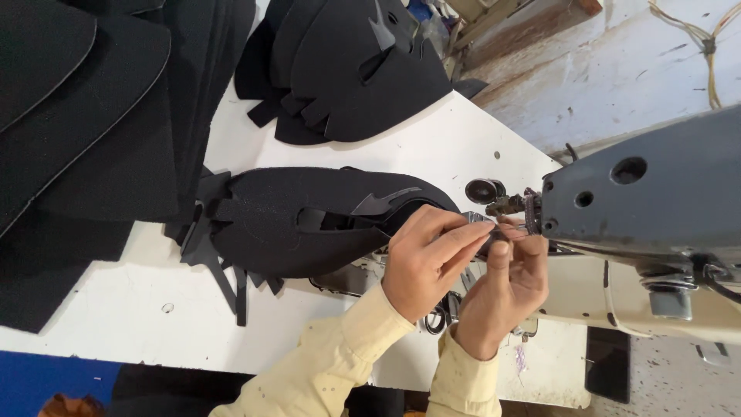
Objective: The person sews black fabric mask pieces using a sewing machine. They repeatedly pick up a mask piece, align it under the needle, sew along the edges, and trim excess thread with scissors. The process is repeated for multiple mask pieces.
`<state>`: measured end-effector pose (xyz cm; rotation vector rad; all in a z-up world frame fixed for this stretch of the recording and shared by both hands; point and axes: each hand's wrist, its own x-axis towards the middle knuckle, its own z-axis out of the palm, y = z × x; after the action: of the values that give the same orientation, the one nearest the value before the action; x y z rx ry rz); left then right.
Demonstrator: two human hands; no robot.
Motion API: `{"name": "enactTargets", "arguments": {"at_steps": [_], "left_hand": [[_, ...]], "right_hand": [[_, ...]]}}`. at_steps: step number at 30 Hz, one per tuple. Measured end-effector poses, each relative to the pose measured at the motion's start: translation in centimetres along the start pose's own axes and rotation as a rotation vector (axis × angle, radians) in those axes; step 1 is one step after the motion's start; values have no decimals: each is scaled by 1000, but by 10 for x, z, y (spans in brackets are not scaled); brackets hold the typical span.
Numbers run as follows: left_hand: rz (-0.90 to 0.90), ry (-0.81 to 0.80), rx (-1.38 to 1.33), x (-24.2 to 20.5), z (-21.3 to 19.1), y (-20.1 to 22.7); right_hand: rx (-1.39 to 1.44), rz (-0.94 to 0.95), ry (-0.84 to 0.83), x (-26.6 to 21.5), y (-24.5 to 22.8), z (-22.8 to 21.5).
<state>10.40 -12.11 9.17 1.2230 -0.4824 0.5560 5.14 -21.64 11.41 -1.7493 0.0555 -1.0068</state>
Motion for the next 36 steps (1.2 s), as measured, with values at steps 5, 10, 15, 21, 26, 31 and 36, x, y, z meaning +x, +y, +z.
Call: {"name": "enactTargets", "arguments": {"at_steps": [5, 10, 15, 21, 26, 31, 36], "left_hand": [[3, 3, -4, -1, 1, -2], [7, 3, -9, 0, 0, -2], [43, 23, -29, 0, 1, -4], [42, 18, -30, 1, 0, -2], [74, 11, -22, 0, 1, -2], [144, 39, -32, -8, 1, 0], [-168, -72, -6, -61, 2, 8]], "right_hand": [[54, 52, 22, 4, 9, 0], [104, 98, 86, 10, 19, -11], [630, 226, 160, 8, 3, -27], [1300, 191, 316, -23, -14, -108], [430, 96, 300, -97, 10, -188], [-121, 146, 155, -158, 42, -193], [-265, 298, -110, -173, 43, -166]]}}
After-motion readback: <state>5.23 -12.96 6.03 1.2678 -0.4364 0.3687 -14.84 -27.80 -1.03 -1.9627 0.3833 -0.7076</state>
